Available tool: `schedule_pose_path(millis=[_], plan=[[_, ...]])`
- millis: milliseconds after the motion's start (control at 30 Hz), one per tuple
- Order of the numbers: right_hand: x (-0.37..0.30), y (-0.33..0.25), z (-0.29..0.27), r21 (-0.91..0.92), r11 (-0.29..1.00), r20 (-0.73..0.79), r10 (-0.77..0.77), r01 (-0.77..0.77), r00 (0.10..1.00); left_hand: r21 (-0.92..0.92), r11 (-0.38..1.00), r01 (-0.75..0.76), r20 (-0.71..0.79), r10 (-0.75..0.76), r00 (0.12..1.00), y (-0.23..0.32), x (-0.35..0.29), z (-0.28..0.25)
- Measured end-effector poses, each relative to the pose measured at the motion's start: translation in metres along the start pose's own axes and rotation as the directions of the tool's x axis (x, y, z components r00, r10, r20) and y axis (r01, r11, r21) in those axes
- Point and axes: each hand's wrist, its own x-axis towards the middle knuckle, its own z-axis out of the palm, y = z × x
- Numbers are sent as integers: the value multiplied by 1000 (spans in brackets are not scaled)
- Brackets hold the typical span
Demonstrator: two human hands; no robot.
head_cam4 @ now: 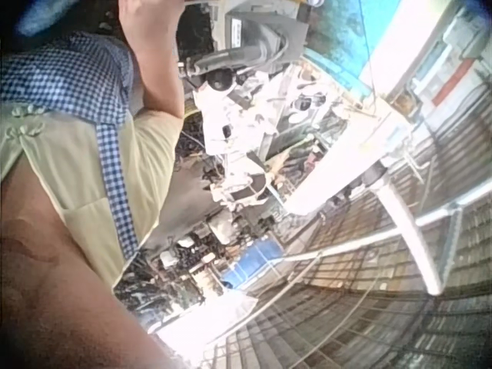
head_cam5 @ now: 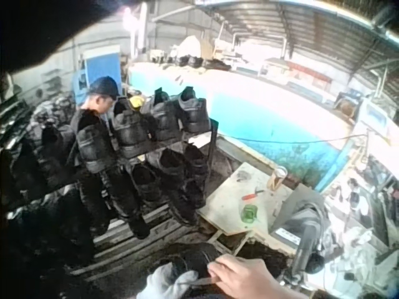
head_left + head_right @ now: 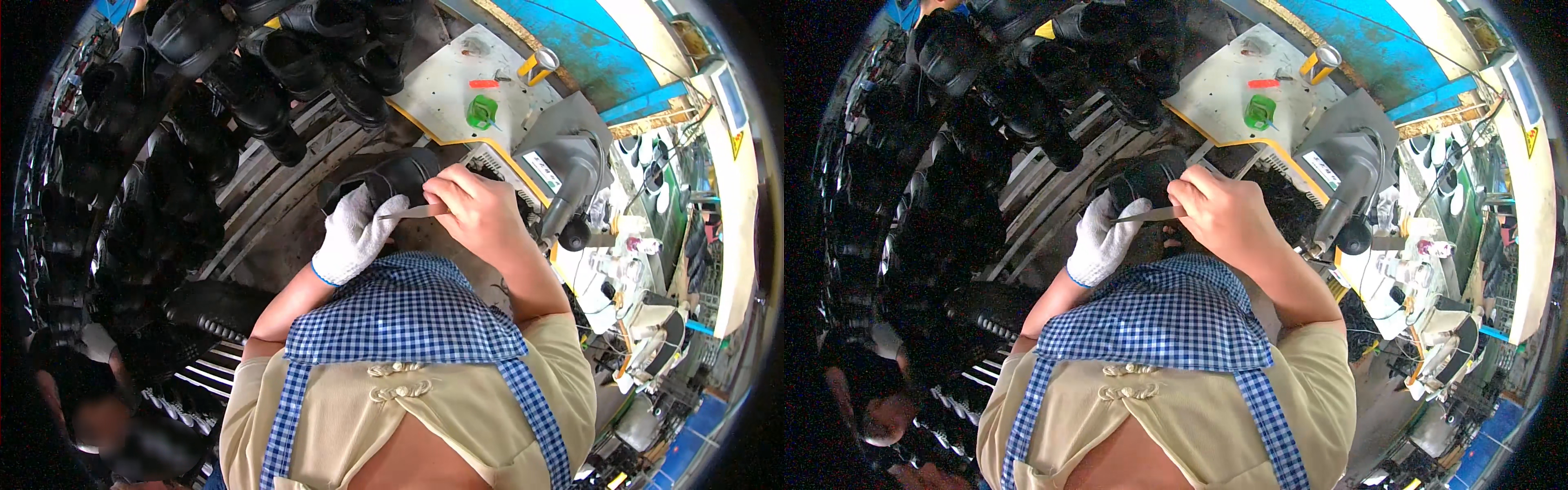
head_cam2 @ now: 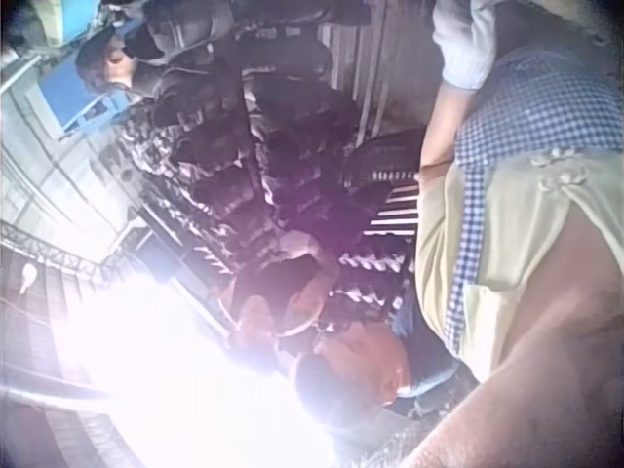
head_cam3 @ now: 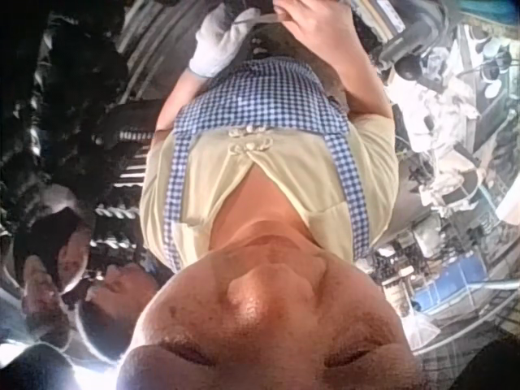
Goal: The person uses a small blade to trim excess material from the edges of black shoes on a rack. They handle each shoe one at a time, scraping the sole and sides, then place the shoes back on the rack. The person also moves a row of shoes to a different rack.
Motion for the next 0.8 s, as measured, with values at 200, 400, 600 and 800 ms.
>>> schedule_pose_path(millis=[200, 400, 600, 800], plan=[[15, -8, -4, -209, 976, 212, -14, 60, 977, 126, 990, -69, -49, 75, 996, -17, -7, 5], [22, 1, 14, -75, 995, 237, -43, 62, 971, 87, 995, -50, -112, 59, 992, -24, -13, 2], [7, 2, 22, 114, 993, 179, -49, 28, 983, -161, 951, 264, -24, -271, 962, -18, -17, -6], [-36, 0, 60, 219, 974, 381, -28, -60, 924, -719, 665, 204, -216, -492, 843, -11, -1, -16]])
